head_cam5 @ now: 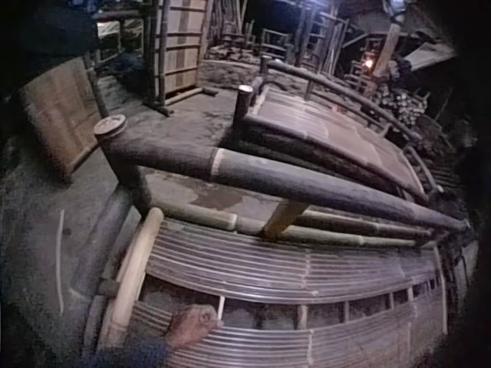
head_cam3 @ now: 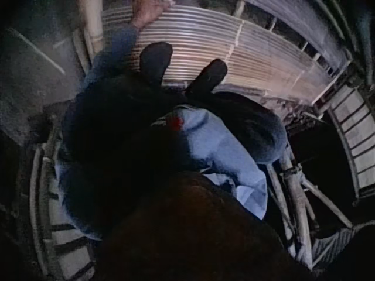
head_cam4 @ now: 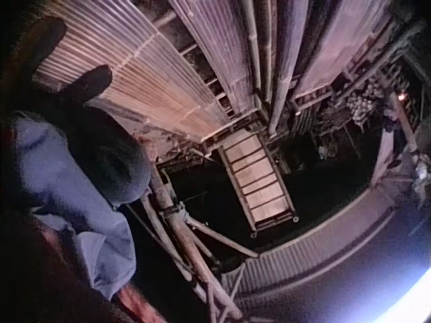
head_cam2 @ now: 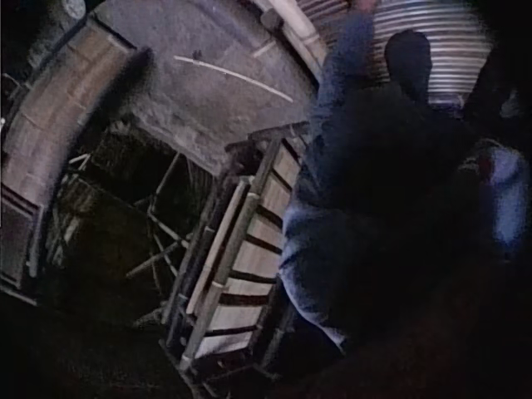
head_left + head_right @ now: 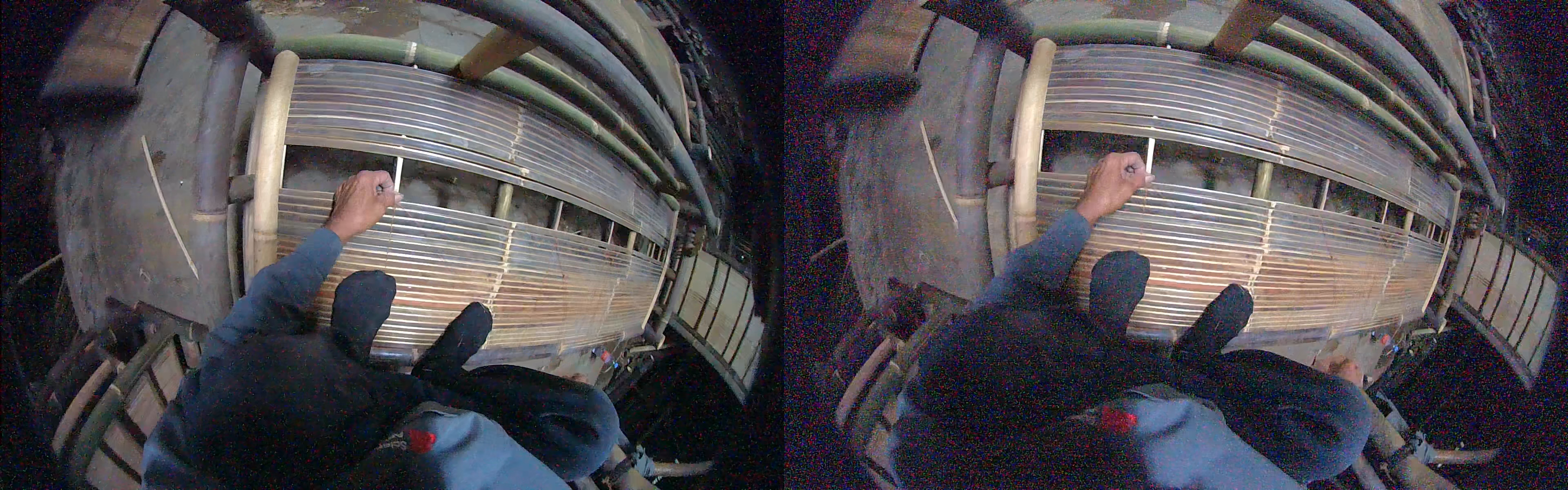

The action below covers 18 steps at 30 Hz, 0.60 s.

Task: The person weaves a thin strip of material through bamboo slats to secure them to a frame, using a knife to trim the strip and their hands to tighten the weave.

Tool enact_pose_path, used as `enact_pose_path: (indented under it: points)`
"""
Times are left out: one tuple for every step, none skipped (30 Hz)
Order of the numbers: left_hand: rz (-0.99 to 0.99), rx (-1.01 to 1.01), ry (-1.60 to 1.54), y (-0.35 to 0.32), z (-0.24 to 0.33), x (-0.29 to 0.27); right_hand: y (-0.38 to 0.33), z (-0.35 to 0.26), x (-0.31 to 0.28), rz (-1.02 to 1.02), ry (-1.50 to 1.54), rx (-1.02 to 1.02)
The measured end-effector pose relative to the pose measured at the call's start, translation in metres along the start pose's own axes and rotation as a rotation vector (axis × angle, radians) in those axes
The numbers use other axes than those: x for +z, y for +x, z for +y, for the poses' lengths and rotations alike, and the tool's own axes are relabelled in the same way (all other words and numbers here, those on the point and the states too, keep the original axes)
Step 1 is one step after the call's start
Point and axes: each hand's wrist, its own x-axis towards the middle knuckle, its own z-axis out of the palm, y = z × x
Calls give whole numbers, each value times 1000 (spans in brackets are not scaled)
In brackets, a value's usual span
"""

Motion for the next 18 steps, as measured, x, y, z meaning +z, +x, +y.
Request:
enact_pose_path:
  points:
    - [30,4,-41,3,-9,-3,9,-31,1,55,-31,-119]
    - [54,10,-89,4,-18,-6,19,-72,-9,170,81,-234]
    - [97,-14,-59,4,-26,-11,25,-124,-21,281,263,-360]
    - [135,-29,-37,8,-31,-13,32,-174,-33,413,499,-488]
    - [175,-42,-14,12,-33,-14,37,-229,-48,523,559,-574]
    - [225,-49,-34,15,-32,-12,27,-284,-77,587,559,-758]
    - [273,-57,-52,16,-27,-7,35,-324,-89,601,599,-879]
    - [324,-67,-67,18,-25,-4,30,-362,-107,551,596,-986]
    - [350,-25,-20,22,-23,0,42,-393,-109,572,549,-1075]
    - [345,-16,8,25,-23,2,55,-419,-107,592,497,-1165]
    - [352,-16,45,25,-26,0,61,-445,-105,521,455,-1162]
    - [361,-20,80,23,-30,-3,64,-468,-103,450,409,-1160]
    - [354,-70,-4,21,-34,-9,64,-487,-104,267,422,-1075]
    - [338,-113,-92,19,-38,-11,65,-500,-105,92,431,-973]
    - [321,-155,-180,18,-40,-13,68,-510,-105,-81,436,-866]
    - [305,-132,-221,16,-38,-14,74,-514,-105,-130,503,-896]
    - [288,-108,-261,15,-36,-14,82,-517,-103,-178,572,-924]
    - [269,-83,-301,13,-34,-15,88,-520,-99,-226,643,-949]
